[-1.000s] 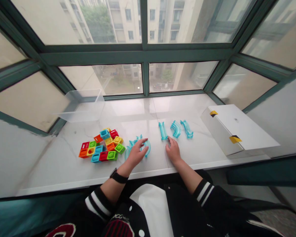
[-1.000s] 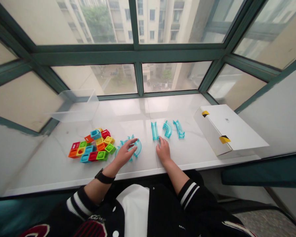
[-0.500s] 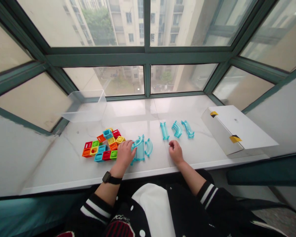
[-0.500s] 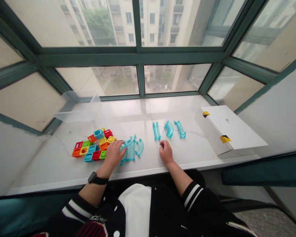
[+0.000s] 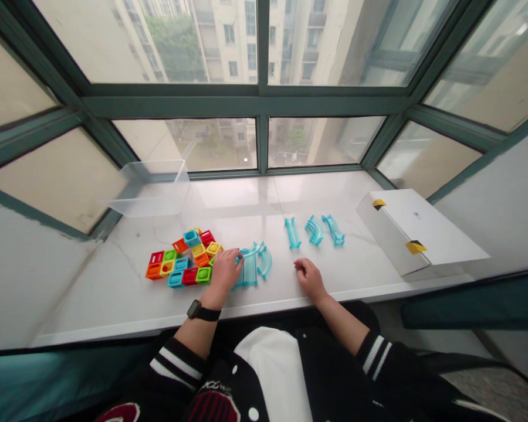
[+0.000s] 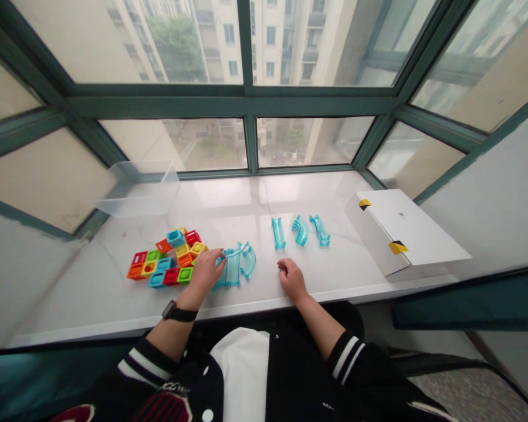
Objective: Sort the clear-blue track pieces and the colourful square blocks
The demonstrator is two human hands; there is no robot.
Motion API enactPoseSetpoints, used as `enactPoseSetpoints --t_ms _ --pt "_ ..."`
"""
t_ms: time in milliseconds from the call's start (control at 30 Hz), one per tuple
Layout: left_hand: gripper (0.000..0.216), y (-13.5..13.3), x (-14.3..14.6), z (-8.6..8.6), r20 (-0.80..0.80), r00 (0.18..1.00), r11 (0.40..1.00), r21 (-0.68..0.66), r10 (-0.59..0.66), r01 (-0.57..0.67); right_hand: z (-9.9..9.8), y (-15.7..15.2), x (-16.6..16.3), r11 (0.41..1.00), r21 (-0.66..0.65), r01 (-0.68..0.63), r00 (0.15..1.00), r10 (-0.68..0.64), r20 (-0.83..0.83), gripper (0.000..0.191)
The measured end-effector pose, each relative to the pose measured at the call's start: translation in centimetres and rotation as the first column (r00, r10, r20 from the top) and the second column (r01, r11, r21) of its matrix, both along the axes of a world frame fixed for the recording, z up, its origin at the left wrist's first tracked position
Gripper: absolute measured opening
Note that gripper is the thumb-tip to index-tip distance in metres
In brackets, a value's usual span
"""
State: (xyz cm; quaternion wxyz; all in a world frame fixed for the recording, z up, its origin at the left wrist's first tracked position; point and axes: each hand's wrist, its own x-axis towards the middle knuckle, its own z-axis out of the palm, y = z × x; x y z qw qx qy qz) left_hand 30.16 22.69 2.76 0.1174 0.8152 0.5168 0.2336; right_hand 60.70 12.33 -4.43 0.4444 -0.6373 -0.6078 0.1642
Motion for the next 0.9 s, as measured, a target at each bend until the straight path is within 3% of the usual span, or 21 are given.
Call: enactPoseSetpoints --t_ms 267,467,667,900 --pt "0.013 -0.8 -0.3 0.8 0.26 0.964 0.998 -0.043 0.056 -0.046 0.5 -0.1 -0.2 1.0 0.008 -0.016 1.0 0.016 -0.003 0.032" --pt "0.013 -0.9 -0.5 0.6 0.249 0.968 0.999 0.015 0.038 -0.043 0.6 0.0 -0.2 1.0 -0.01 -0.026 1.0 0.026 0.0 0.03" --pt "0.026 -0.8 0.1 -0.1 0.286 0.957 0.994 -0.11 0.054 -0.023 0.5 -0.1 -0.2 0.999 -0.009 -0.032 0.999 0.032 0.006 0.029" --pt "0.033 -1.1 0.2 -0.9 0.313 0.948 0.989 -0.149 0.06 -0.013 0.4 0.0 -0.1 0.999 -0.013 -0.04 0.999 0.04 -0.006 0.028"
